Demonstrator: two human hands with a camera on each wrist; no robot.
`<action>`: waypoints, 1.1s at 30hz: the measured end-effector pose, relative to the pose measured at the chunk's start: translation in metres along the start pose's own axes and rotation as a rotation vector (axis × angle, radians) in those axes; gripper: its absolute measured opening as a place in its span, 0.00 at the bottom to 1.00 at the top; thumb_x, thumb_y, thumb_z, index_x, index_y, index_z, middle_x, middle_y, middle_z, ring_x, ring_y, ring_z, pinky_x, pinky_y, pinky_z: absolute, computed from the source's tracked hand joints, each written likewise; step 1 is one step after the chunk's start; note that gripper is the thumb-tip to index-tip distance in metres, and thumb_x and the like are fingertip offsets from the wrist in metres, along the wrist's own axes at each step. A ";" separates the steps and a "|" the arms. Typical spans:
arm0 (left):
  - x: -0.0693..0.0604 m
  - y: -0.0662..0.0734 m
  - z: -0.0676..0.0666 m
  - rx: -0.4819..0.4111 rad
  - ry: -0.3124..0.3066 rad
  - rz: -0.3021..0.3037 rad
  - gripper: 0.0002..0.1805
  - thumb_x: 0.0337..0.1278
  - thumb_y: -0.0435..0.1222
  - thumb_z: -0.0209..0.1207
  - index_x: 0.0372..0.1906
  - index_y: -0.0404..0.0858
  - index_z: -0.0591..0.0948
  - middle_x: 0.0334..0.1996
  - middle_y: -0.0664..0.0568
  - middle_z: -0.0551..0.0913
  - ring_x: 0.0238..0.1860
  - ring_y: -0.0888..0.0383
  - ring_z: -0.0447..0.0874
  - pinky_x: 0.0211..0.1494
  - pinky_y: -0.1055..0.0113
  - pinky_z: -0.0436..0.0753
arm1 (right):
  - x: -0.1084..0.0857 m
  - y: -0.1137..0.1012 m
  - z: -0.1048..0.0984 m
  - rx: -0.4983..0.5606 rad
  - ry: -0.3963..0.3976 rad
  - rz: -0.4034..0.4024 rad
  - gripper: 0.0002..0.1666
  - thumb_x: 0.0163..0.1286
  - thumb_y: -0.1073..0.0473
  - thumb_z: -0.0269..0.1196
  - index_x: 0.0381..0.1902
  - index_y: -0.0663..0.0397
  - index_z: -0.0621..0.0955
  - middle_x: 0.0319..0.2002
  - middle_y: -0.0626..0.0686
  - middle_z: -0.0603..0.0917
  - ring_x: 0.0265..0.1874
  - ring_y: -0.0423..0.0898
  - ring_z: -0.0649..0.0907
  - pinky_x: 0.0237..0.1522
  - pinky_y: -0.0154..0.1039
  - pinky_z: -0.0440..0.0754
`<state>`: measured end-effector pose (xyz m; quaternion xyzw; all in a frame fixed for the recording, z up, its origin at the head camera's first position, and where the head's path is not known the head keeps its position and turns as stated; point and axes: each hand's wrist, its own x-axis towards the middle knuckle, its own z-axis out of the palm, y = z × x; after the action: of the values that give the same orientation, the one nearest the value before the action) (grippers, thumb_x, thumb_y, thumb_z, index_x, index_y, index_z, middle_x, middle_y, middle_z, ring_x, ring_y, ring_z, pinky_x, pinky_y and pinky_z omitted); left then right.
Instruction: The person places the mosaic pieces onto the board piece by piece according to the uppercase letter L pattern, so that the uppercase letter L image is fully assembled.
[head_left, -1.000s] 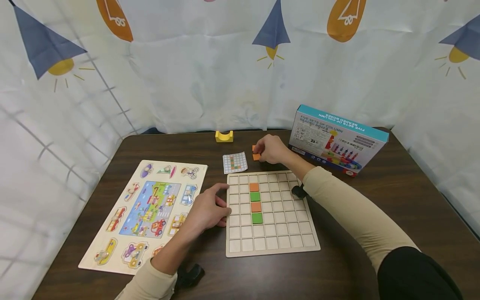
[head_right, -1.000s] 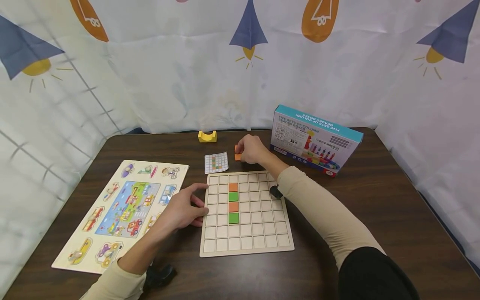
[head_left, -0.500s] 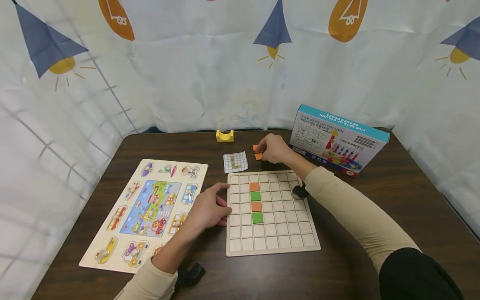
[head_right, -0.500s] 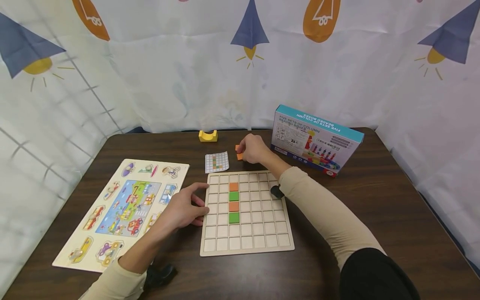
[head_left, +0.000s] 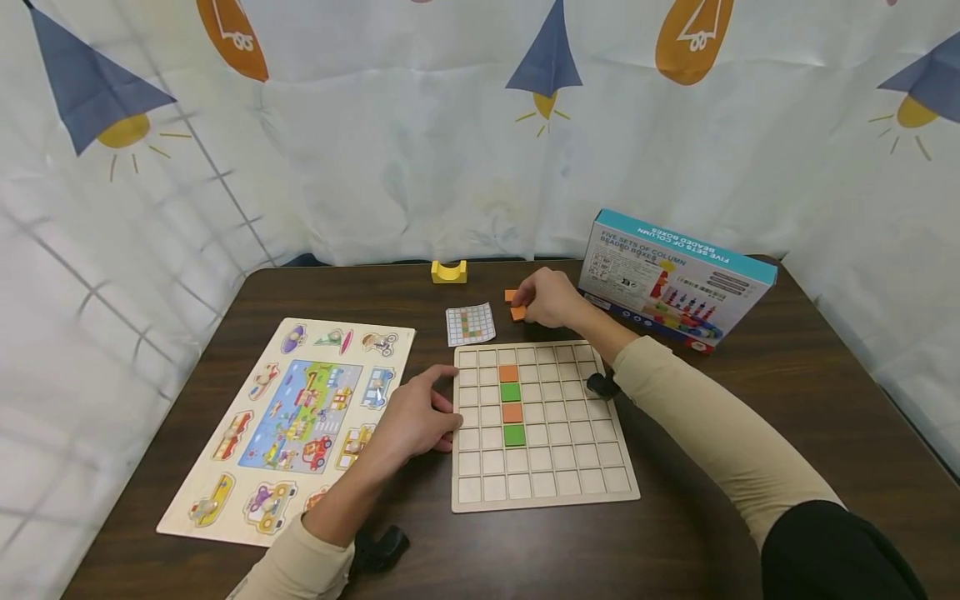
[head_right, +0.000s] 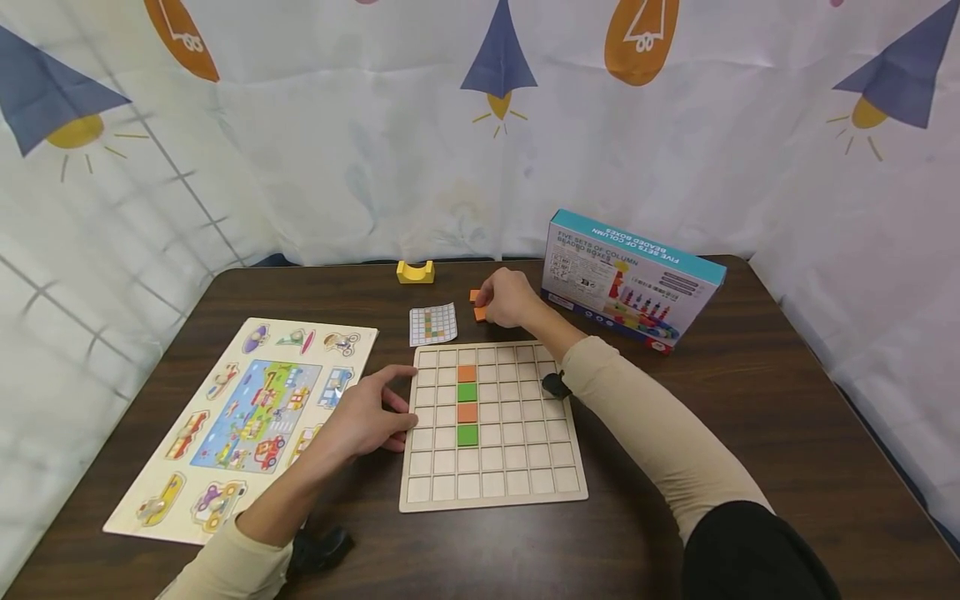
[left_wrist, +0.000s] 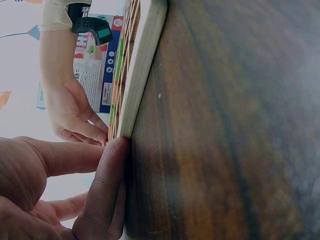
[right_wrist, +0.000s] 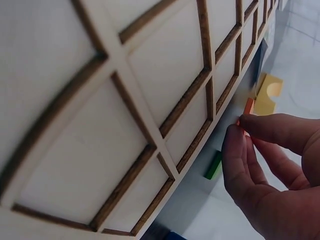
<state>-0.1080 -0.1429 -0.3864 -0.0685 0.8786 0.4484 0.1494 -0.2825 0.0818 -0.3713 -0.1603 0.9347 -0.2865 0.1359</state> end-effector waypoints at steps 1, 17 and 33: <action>0.000 0.000 0.000 0.001 0.000 0.000 0.39 0.53 0.26 0.69 0.73 0.42 0.73 0.35 0.43 0.82 0.19 0.56 0.85 0.22 0.63 0.89 | 0.000 0.001 0.000 -0.001 0.002 -0.004 0.16 0.62 0.70 0.67 0.47 0.55 0.90 0.46 0.55 0.88 0.47 0.52 0.82 0.48 0.45 0.85; 0.001 0.000 0.000 0.003 -0.002 0.008 0.39 0.54 0.26 0.69 0.73 0.43 0.73 0.36 0.43 0.83 0.20 0.56 0.85 0.23 0.63 0.90 | -0.014 0.006 0.002 0.033 0.002 -0.035 0.13 0.62 0.69 0.68 0.44 0.54 0.90 0.43 0.54 0.88 0.44 0.51 0.83 0.44 0.44 0.84; -0.001 -0.002 -0.001 -0.016 -0.001 0.019 0.39 0.54 0.26 0.69 0.73 0.43 0.73 0.35 0.43 0.83 0.19 0.56 0.86 0.23 0.63 0.90 | -0.037 0.007 0.006 0.098 -0.021 -0.062 0.14 0.59 0.69 0.69 0.44 0.54 0.89 0.39 0.53 0.87 0.40 0.49 0.83 0.41 0.40 0.84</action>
<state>-0.1070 -0.1449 -0.3872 -0.0608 0.8755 0.4568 0.1451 -0.2480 0.0983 -0.3738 -0.1854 0.9126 -0.3344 0.1446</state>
